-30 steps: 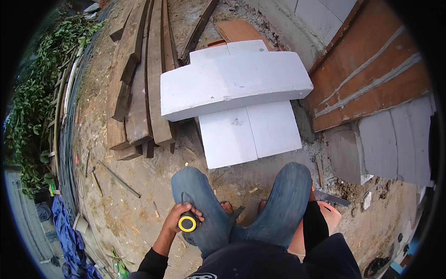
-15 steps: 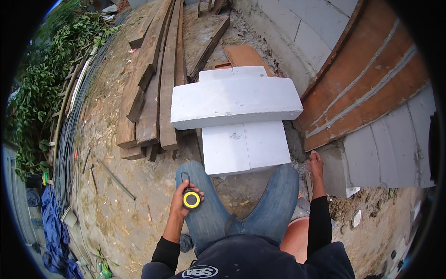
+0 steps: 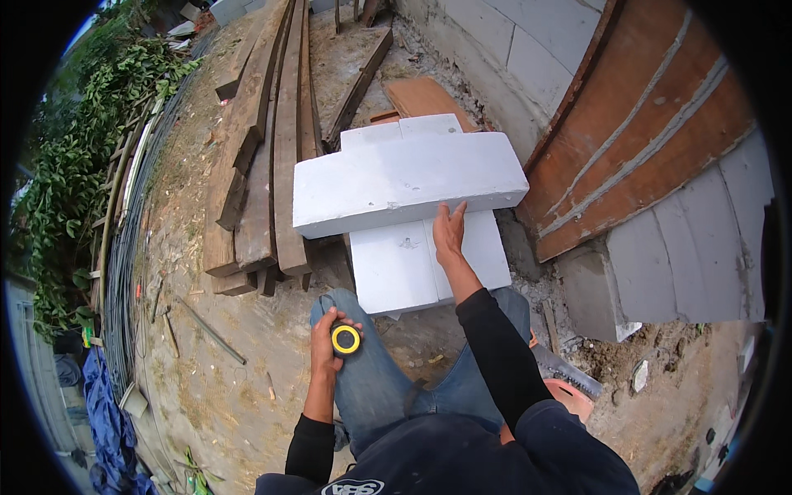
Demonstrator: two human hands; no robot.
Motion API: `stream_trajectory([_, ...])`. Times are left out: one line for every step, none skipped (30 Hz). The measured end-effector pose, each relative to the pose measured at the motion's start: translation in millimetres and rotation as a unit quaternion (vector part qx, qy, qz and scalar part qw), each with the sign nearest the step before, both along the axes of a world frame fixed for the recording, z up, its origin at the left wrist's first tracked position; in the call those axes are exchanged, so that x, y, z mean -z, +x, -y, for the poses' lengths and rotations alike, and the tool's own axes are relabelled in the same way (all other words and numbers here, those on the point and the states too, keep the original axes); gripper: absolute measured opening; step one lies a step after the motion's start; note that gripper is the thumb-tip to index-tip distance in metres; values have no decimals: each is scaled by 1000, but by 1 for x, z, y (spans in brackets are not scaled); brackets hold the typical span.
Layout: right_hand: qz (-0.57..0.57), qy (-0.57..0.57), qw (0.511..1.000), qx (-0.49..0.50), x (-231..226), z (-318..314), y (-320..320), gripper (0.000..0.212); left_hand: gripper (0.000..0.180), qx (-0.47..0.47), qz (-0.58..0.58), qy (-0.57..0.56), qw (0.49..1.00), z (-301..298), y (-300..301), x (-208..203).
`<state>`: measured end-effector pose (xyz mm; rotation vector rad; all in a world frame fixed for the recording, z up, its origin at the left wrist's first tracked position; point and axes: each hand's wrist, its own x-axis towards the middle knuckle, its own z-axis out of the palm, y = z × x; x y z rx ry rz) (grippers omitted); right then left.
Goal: The person measures a brick using a tape measure and then cuts the brick with a hand saw while sitting on the ground.
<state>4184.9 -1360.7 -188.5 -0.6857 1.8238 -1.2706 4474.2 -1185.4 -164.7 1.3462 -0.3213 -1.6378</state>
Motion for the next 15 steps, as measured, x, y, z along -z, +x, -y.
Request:
stream_trajectory([13,-20,999,38,4,15,18,82,34,8,7,-3,1000,2,-3,0])
stream_trajectory([28,-36,996,79,9,25,37,84,34,6,-1,-3,1000,2,-5,1])
stream_trajectory([40,-13,998,-35,-5,12,70,83,34,-8,3,-2,1000,-3,10,1])
stream_trajectory([45,3,987,-152,-24,-2,98,82,34,-19,-2,-1,1000,-8,18,2])
stream_trajectory([45,9,964,-260,-44,-18,123,82,34,-28,-13,-3,999,-9,20,5])
stream_trajectory([29,31,944,-328,-41,-28,134,82,34,-18,-16,-10,1000,-7,17,4])
stream_trajectory([72,29,954,-291,-35,-36,144,85,34,-12,-21,-8,1000,-7,16,4])
stream_trajectory([92,29,964,-247,-28,-32,137,84,33,-7,-26,-7,1000,-5,15,5])
stream_trajectory([112,30,972,-203,-21,-25,126,83,33,-1,-30,-5,1000,-4,13,5])
stream_trajectory([234,24,960,-154,-22,-22,113,83,33,-5,-37,0,999,-6,16,6])
stream_trajectory([354,14,930,-102,-28,-16,98,83,32,-12,-40,-3,999,-9,21,6])
stream_trajectory([449,71,890,-22,-6,4,70,86,32,-1,-51,-7,999,-6,14,8])
stream_trajectory([510,46,859,13,-2,16,53,89,32,-2,-59,-11,998,-6,17,12])
stream_trajectory([566,20,823,45,-4,26,33,92,35,5,-38,-12,999,-7,20,15])
stream_trajectory([631,3,773,70,-14,33,5,94,35,3,-39,-17,999,-8,22,15])
